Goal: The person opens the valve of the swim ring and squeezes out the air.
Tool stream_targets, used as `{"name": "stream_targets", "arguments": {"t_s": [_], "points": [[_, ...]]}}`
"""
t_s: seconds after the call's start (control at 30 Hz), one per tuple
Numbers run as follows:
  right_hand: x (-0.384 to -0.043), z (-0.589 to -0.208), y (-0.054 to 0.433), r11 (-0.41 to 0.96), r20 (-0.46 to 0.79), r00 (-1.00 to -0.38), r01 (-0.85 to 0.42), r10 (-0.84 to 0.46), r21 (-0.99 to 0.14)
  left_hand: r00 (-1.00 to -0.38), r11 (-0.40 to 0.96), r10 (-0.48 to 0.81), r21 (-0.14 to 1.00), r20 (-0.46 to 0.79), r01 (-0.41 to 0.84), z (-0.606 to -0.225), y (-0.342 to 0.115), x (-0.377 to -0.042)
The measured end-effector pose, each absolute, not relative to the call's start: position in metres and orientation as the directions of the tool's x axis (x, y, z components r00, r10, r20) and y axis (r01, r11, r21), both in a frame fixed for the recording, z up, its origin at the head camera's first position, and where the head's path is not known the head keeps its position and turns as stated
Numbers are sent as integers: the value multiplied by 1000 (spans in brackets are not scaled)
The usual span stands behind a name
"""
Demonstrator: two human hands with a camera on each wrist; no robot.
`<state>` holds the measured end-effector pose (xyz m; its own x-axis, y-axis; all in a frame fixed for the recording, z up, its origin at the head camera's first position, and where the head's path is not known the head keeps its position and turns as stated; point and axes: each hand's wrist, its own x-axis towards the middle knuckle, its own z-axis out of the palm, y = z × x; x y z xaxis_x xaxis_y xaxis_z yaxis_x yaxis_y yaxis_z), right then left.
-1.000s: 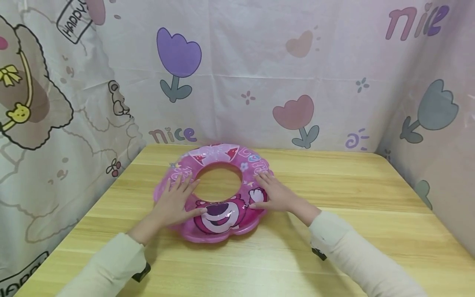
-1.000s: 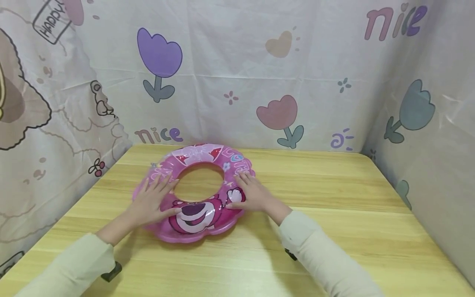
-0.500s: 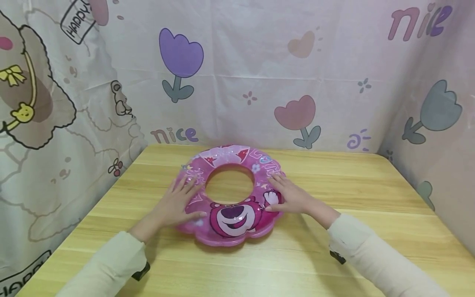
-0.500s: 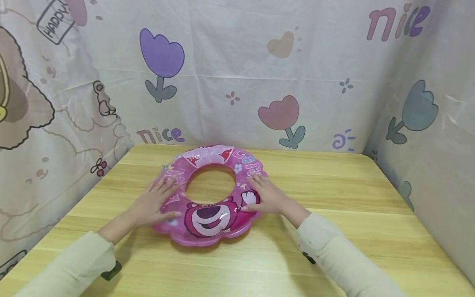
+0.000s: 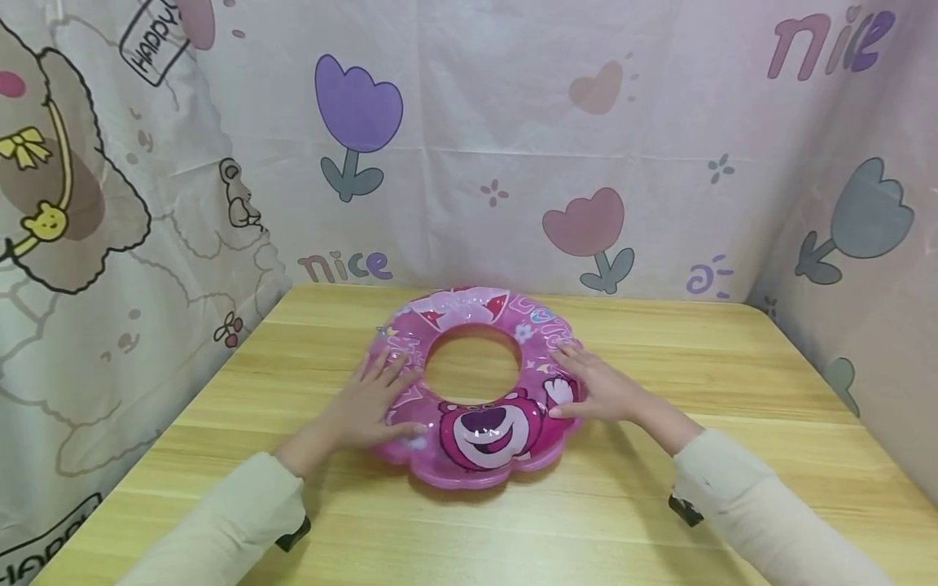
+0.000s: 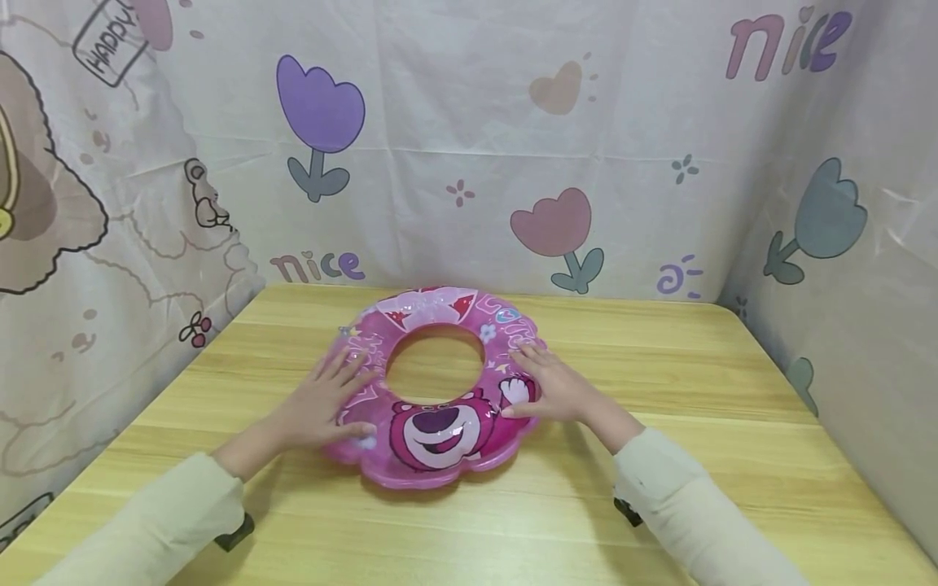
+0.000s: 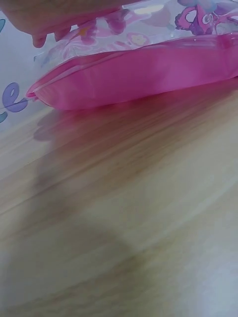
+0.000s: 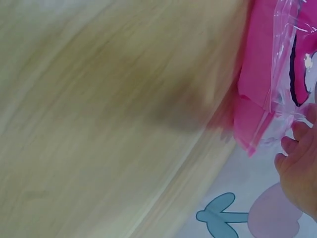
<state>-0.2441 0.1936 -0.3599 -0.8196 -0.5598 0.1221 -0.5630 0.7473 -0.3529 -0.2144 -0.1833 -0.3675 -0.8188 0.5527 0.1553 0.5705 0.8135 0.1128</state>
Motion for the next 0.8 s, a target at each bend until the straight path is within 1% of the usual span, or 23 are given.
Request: {"name": "stream_targets", "arguments": {"t_s": [0.27, 0.33, 0.6, 0.7, 0.8], "points": [[-236, -356, 201, 750, 136, -825, -557, -548, -357, -811, 807, 563, 107, 158, 581, -367, -172, -212], [-234, -355, 200, 759, 149, -828, -556, -540, -339, -812, 808, 563, 100, 157, 580, -367, -168, -211], [-222, -360, 189, 812, 223, -815, -568, -534, -133, -818, 822, 556, 50, 152, 568, -367, -154, -210], [-218, -361, 184, 816, 240, -809, -570, -536, -98, -819, 823, 554, 52, 150, 566, -367, -148, -210], [-213, -363, 178, 814, 251, -804, -574, -539, -92, -824, 829, 546, 43, 150, 557, -368, -143, -209]]}}
